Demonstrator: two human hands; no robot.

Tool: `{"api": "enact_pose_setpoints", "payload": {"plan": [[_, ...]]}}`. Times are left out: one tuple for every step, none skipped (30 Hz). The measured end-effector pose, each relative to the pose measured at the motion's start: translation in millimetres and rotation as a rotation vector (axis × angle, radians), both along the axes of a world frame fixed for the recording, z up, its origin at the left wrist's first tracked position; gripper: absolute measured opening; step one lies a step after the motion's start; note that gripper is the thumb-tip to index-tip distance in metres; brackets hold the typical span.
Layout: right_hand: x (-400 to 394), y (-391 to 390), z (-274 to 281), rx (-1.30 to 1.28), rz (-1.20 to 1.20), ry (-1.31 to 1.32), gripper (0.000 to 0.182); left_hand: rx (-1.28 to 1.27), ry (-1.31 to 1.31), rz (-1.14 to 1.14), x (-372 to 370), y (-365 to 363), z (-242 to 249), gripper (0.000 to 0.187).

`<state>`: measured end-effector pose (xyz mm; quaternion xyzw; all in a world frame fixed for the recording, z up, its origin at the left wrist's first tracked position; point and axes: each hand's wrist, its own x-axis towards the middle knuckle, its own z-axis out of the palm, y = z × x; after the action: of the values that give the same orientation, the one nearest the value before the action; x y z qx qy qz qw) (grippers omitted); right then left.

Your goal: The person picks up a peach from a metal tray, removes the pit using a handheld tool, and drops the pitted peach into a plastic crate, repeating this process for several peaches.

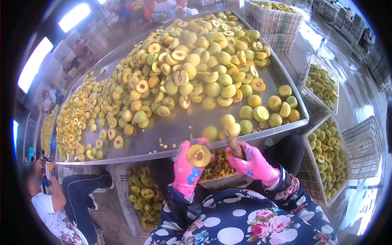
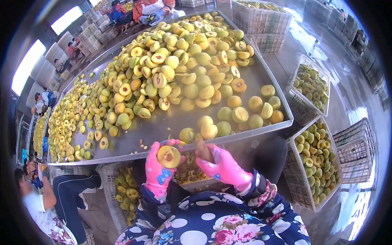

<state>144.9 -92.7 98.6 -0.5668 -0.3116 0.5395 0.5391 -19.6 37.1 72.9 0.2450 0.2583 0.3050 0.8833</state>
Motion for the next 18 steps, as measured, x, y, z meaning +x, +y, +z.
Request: {"api": "enact_pose_setpoints", "payload": {"plan": [[-3,6,3,0.025,0.019,-0.046,0.031,0.051,0.048,0.015,0,-9,3,0.043],[-7,13,4,0.052,0.038,-0.092,0.031,0.071,0.019,-0.013,0,-14,6,0.038],[-11,18,5,0.078,0.057,-0.138,0.032,0.138,0.089,0.013,-1,-19,5,0.037],[-16,23,5,0.122,0.057,-0.117,0.031,0.205,0.159,0.036,-2,-23,0,0.035],[-21,25,1,0.156,0.054,-0.174,0.030,0.272,0.230,0.059,-4,-28,-5,0.033],[-25,28,-5,0.190,0.051,-0.232,0.029,0.804,0.464,0.109,-6,-34,-10,0.029],[-27,29,-11,0.224,0.048,-0.290,0.028,0.906,0.533,0.130,-8,-36,-13,0.029],[-26,30,-13,0.166,0.080,-0.362,0.030,1.008,0.603,0.150,-10,-37,-14,0.028],[-27,29,-12,0.164,0.083,-0.420,0.028,0.915,0.574,0.172,-9,-38,-13,0.028],[-30,29,-11,0.162,0.086,-0.478,0.026,0.823,0.543,0.198,-7,-40,-10,0.027],[-32,29,-11,0.158,0.088,-0.535,0.024,0.535,0.411,0.219,-3,-42,-6,0.026],[-33,27,-11,0.161,0.091,-0.466,0.024,0.247,0.279,0.234,0,-44,-3,0.026],[-33,27,-11,0.165,0.095,-0.400,0.023,0.244,0.282,0.242,0,-45,-5,0.025],[-34,27,-10,0.169,0.099,-0.333,0.023,0.241,0.285,0.250,1,-45,-7,0.023],[-34,26,-12,0.153,0.102,-0.342,0.022,0.238,0.289,0.258,1,-45,-10,0.022],[-34,27,-15,0.138,0.108,-0.351,0.022,0.226,0.299,0.270,1,-45,-15,0.022],[-33,28,-18,0.124,0.113,-0.359,0.022,0.215,0.309,0.283,1,-44,-19,0.021],[-32,30,-22,0.126,0.130,-0.298,0.019,0.204,0.321,0.297,1,-44,-22,0.021]]}}
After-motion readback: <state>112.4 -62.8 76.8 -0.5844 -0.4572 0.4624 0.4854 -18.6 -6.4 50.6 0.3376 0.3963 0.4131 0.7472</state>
